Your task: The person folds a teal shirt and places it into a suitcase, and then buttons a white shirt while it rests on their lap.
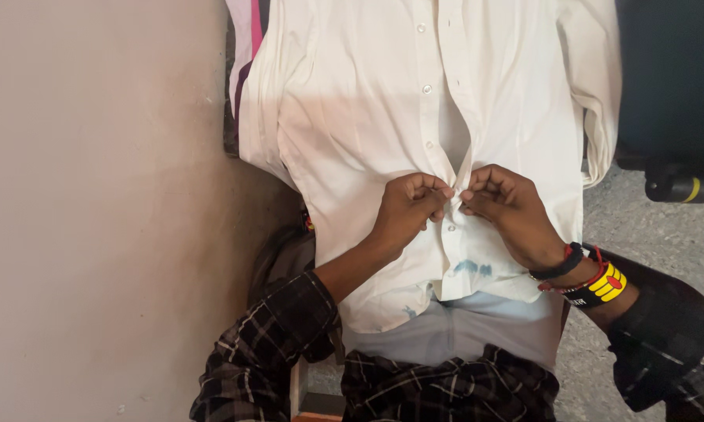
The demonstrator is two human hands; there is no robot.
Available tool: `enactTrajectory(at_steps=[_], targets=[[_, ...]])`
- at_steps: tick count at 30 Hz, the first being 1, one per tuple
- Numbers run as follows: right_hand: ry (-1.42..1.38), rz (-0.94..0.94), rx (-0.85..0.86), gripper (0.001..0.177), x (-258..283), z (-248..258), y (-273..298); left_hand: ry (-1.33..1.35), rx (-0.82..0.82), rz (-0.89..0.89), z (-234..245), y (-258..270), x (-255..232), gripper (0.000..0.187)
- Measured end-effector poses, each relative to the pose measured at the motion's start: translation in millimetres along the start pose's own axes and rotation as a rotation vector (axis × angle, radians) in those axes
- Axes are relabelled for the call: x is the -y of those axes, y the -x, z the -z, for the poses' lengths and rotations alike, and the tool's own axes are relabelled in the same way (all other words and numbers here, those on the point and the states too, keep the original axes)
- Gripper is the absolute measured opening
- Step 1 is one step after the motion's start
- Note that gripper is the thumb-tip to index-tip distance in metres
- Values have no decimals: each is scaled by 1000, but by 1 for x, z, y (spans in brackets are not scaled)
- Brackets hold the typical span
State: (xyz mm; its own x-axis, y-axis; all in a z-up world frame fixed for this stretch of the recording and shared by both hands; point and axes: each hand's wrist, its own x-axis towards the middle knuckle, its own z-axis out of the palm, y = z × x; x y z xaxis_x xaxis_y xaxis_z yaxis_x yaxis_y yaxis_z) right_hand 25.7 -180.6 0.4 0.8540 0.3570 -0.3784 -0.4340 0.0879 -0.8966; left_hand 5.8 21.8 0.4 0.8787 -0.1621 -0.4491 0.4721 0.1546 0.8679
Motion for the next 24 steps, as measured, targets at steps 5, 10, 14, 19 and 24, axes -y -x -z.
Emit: enactTrajectory(at_steps=[5, 10, 14, 19, 24], targets=[[-41, -32, 8, 12, 0, 1, 0, -15, -15, -3, -1, -1, 4, 16], [49, 41, 23, 16, 3, -2, 3, -77, 12, -38, 2, -1, 1, 19], [164, 145, 42, 19, 9, -9, 6, -109, 24, -38, 2, 3, -4, 24], [228, 171, 36, 18, 9, -13, 8, -165, 34, -125, -2, 3, -3, 24], [229, 182, 47, 23, 6, -13, 7, -244, 12, -165, -1, 4, -4, 19]])
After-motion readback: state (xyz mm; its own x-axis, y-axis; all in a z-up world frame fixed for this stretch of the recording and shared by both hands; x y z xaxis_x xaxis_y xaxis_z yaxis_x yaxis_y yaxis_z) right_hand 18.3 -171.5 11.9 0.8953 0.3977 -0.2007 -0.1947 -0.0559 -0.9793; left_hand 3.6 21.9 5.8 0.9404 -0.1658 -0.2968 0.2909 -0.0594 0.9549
